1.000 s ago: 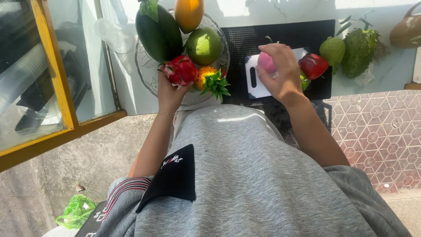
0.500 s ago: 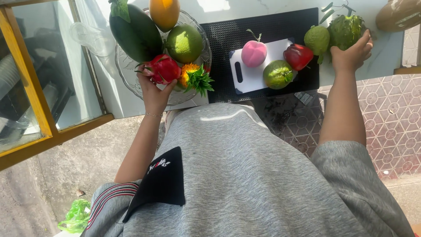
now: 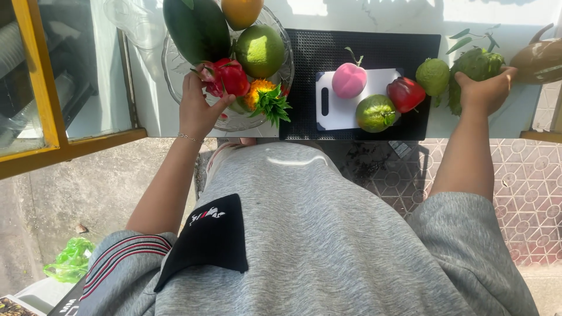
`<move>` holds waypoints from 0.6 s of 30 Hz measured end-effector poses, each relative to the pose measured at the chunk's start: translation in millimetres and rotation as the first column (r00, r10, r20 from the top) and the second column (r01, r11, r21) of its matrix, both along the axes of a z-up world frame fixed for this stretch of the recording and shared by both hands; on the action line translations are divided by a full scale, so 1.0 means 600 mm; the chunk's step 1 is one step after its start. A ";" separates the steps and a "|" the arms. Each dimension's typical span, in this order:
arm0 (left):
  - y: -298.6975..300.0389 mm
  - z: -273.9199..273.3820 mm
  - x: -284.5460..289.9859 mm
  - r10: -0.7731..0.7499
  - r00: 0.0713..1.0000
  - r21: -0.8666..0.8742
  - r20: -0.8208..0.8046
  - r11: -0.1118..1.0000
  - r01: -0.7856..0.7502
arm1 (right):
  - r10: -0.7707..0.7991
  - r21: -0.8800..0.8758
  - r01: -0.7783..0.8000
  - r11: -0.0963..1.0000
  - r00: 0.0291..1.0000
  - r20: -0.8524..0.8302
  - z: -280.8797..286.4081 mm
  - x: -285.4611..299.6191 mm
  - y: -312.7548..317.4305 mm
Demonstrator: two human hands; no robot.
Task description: Wiping various pieces of fruit and a clear glass bowl with a cloth, then arranging the fruit inside the bowl.
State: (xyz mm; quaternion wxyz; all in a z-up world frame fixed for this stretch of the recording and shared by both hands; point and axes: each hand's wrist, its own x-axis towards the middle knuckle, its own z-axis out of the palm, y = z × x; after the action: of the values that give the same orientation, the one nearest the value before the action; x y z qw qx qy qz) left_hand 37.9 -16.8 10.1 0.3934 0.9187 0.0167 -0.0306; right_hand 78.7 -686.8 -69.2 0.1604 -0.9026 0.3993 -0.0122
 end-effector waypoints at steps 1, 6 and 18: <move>0.001 0.001 0.000 -0.002 1.000 0.002 -0.003 1.000 0.002 | -0.002 0.002 0.002 1.000 1.000 -0.003 -0.006 -0.015 -0.009; 0.007 -0.001 0.007 0.008 1.000 -0.056 0.008 0.998 -0.008 | 0.389 -0.176 -0.352 0.919 0.747 0.539 0.074 -0.107 0.034; 0.040 -0.007 0.036 -0.124 0.992 0.106 0.022 0.987 0.121 | 0.586 0.171 -0.973 0.154 0.229 0.777 0.210 -0.174 0.672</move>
State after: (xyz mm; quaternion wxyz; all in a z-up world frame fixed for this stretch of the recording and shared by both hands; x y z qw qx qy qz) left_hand 59.7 7.4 6.0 0.3425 0.9376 -0.0440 -0.0406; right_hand -25.8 -283.7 56.9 0.5420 -0.7988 -0.2584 -0.0381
